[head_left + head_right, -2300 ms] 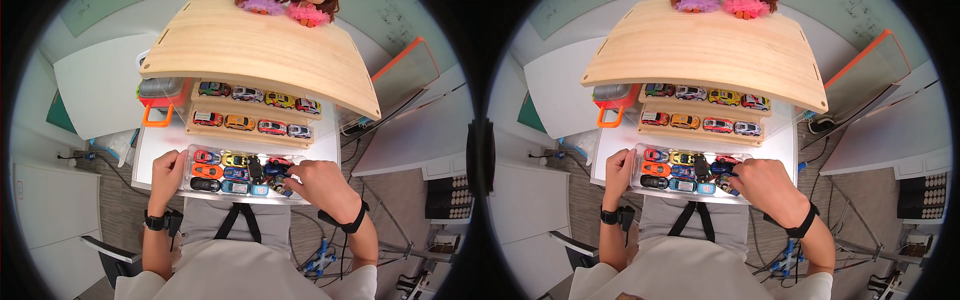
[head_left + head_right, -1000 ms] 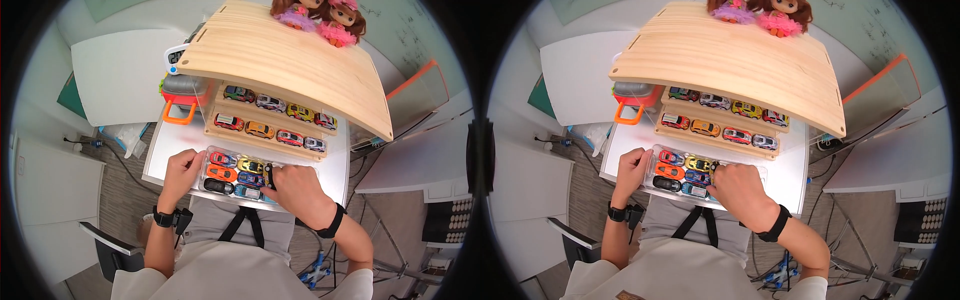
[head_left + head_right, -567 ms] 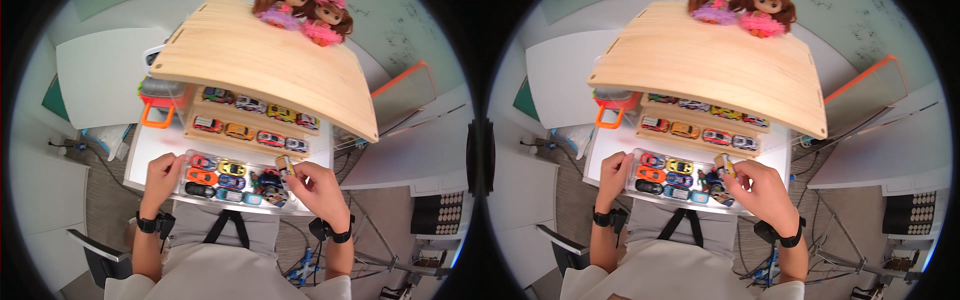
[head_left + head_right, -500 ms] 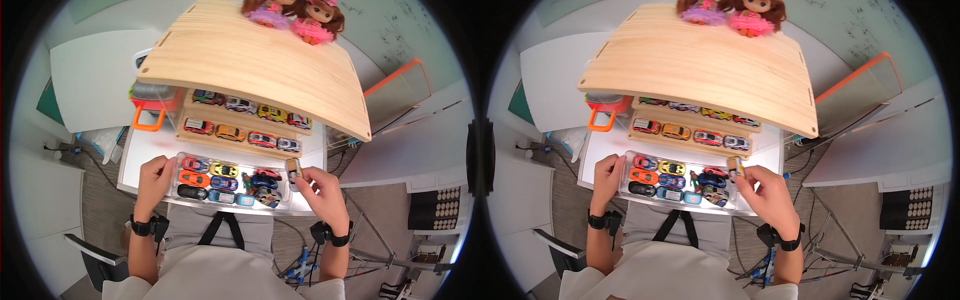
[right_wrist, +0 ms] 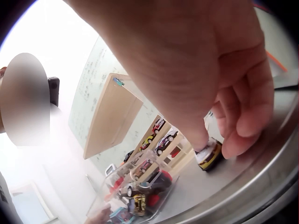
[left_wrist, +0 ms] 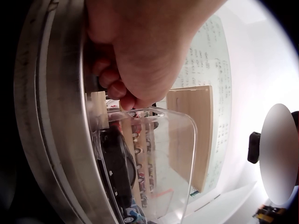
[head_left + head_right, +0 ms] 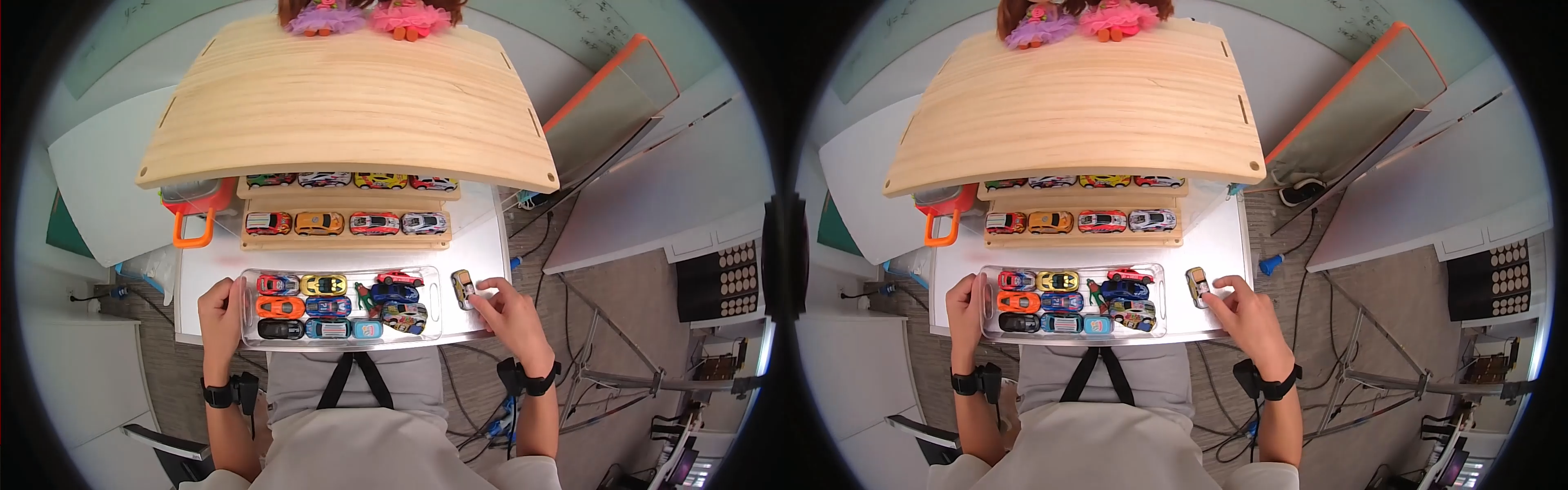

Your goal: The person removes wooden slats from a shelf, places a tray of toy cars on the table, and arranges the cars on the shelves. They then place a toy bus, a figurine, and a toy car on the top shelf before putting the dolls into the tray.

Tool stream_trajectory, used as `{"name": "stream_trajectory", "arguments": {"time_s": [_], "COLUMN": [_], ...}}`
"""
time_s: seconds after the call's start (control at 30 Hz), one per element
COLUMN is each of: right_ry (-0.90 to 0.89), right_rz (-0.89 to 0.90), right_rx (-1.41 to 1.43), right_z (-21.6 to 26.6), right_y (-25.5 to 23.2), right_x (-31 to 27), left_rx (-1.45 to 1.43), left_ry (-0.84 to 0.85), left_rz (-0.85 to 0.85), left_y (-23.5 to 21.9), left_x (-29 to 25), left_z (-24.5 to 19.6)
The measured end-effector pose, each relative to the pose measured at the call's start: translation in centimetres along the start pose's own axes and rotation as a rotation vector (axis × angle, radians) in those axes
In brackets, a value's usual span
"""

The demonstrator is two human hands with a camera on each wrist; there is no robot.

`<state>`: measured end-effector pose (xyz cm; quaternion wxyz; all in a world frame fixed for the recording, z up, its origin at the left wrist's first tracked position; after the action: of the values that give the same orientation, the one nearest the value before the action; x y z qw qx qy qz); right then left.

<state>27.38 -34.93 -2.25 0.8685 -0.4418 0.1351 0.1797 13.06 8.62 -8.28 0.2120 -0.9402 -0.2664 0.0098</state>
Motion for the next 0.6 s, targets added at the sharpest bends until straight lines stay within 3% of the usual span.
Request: {"name": "stream_trajectory", "arguments": {"time_s": [0.1, 0.17, 0.27, 0.5, 0.6], "right_ry": [-0.063, -0.247, -0.325, -0.336, -0.326], "right_rz": [-0.113, -0.309, -0.368, -0.435, -0.327], "right_rx": [-0.064, -0.07, -0.193, -0.227, -0.022], "right_z": [-0.4, 0.5, 2.0, 2.5, 6.4], "right_y": [-0.1, -0.3, 0.6, 0.5, -0.3], "right_x": [0.0, -0.6, -1.0, -1.5, -3.7], "left_rx": [-0.001, -0.043, -0.075, -0.023, -0.007], "left_ry": [0.001, -0.027, -0.035, 0.016, 0.061], "left_rz": [0.006, 0.004, 0.005, -0.008, -0.022], "left_y": [0.0, 0.0, 0.1, -0.1, -0.1], "left_x": [0.0, 0.0, 0.0, -0.1, -0.3], "left_z": [-0.3, 0.3, 0.1, 0.2, -0.9]}}
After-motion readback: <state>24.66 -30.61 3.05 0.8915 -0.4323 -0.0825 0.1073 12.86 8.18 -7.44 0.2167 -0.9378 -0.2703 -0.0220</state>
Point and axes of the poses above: each hand's wrist, its own x-axis towards the middle knuckle, its own y-axis out of the palm, z = x × y, the point moved 5 cm from there along x, towards the middle knuckle, and after that the axes turned 4 degrees about y, right-handed, at the moved point
